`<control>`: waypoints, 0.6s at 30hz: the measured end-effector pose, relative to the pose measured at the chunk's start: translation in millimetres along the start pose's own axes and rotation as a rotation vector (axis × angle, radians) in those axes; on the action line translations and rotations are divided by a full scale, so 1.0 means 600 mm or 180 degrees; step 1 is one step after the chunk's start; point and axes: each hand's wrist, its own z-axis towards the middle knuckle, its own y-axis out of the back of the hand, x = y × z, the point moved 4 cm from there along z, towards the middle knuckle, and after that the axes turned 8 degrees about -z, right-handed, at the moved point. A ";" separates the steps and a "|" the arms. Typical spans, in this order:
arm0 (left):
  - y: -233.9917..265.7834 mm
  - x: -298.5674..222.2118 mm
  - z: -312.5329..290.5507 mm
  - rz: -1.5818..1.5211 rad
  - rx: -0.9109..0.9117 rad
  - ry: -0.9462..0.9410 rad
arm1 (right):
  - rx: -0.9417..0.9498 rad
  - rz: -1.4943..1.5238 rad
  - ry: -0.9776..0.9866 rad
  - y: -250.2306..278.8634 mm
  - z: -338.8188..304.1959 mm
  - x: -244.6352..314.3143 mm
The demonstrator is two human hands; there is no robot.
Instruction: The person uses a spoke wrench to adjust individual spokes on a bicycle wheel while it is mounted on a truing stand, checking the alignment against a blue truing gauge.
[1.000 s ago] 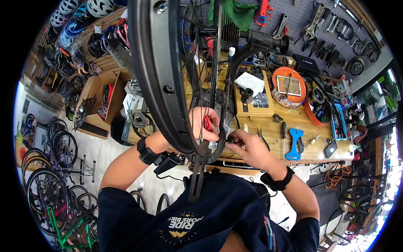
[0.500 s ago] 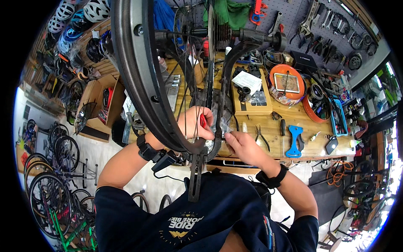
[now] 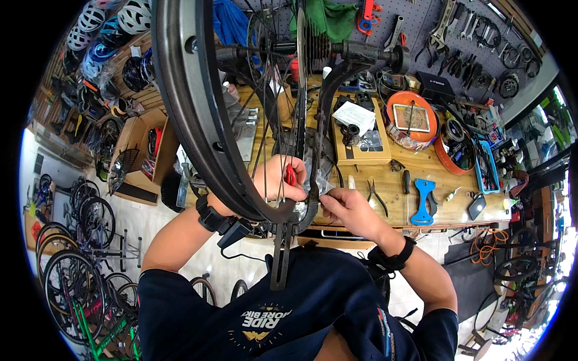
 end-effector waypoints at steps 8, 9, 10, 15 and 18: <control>0.004 0.021 0.001 -0.0048 -0.0038 -0.0138 | -0.0283 -0.0672 0.0565 0.008 -0.011 0.031; 0.003 0.017 -0.001 -0.0047 -0.0024 -0.0183 | -0.0283 -0.0708 0.0605 0.010 -0.013 0.033; 0.002 0.010 -0.004 -0.0047 -0.0010 -0.0228 | -0.0282 -0.0744 0.0644 0.011 -0.015 0.034; 0.001 -0.006 -0.017 -0.0290 0.0050 -0.0190 | -0.0066 -0.0759 0.0361 0.013 -0.011 0.032; 0.000 0.001 0.001 0.0096 -0.0043 -0.0167 | -0.0187 -0.0711 0.0368 0.012 -0.016 0.039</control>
